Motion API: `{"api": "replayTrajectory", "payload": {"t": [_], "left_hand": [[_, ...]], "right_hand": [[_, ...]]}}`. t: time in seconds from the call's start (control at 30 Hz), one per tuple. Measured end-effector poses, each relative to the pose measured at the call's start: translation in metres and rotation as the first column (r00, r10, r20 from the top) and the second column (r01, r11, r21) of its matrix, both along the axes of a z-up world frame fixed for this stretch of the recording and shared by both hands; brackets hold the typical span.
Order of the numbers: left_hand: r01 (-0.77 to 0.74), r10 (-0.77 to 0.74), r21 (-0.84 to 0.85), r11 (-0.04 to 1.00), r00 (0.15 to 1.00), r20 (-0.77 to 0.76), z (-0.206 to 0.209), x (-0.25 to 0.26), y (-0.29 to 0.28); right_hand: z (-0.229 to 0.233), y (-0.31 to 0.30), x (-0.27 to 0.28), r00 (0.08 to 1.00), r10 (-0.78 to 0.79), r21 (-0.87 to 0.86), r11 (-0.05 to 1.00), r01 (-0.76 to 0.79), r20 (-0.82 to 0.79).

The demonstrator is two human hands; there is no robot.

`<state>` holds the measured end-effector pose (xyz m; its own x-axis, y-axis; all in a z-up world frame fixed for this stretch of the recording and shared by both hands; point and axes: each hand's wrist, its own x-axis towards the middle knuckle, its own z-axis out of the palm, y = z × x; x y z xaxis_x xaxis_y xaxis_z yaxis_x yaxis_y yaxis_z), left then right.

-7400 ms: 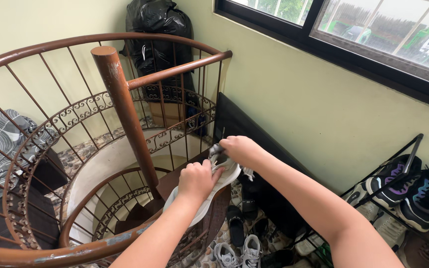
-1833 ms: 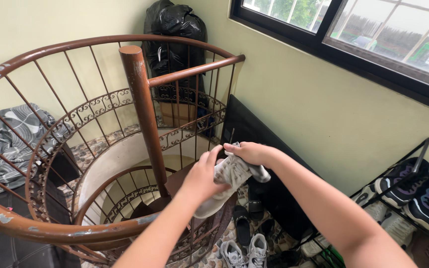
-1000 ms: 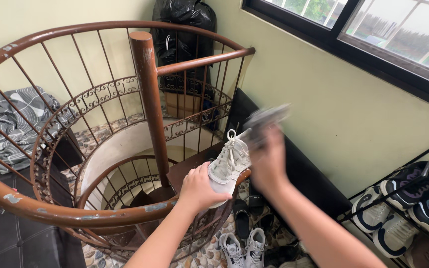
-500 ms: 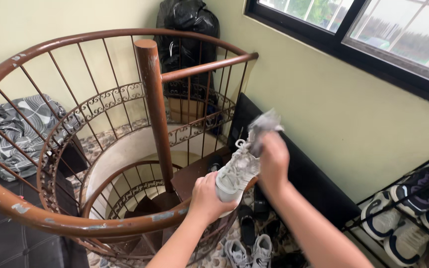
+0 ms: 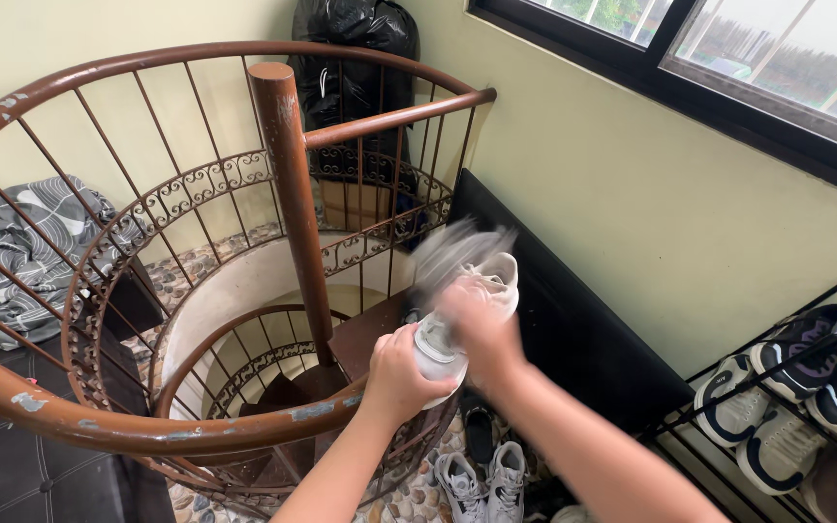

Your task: The person wipes a white sneaker with a cloth, places it on a shoe rack, then picks up another white sneaker to lace it.

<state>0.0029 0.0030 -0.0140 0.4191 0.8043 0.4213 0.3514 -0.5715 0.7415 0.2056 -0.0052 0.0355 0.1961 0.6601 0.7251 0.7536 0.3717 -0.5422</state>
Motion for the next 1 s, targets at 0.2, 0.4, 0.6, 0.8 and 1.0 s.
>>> {"api": "replayTrajectory", "payload": {"t": [0.2, 0.4, 0.6, 0.8, 1.0], "left_hand": [[-0.001, -0.006, -0.171, 0.985, 0.999, -0.039, 0.007, -0.005, -0.003], [0.041, -0.061, -0.162, 0.986, 0.991, -0.12, -0.004, -0.028, -0.008], [0.137, -0.166, -0.145, 0.98, 0.962, -0.216, -0.053, -0.022, 0.002], [0.115, -0.087, 0.269, 0.956, 0.99, -0.112, -0.049, -0.029, 0.007], [0.022, -0.023, -0.036, 0.999, 0.999, -0.033, -0.02, -0.028, -0.006]], "right_hand": [[-0.004, 0.0, -0.019, 0.776, 0.052, 0.158, 0.969, -0.192, 0.629], [0.003, 0.008, -0.002, 0.939, -0.145, 0.125, 0.986, 0.111, 0.311], [-0.045, -0.062, -0.099, 0.923, 0.244, -0.025, 0.968, -0.248, 0.298], [-0.053, -0.092, -0.071, 0.949, 0.163, -0.366, 0.894, -0.258, -0.271], [0.005, -0.088, 0.004, 0.893, -0.22, -0.299, 0.949, 0.103, -0.391]]}}
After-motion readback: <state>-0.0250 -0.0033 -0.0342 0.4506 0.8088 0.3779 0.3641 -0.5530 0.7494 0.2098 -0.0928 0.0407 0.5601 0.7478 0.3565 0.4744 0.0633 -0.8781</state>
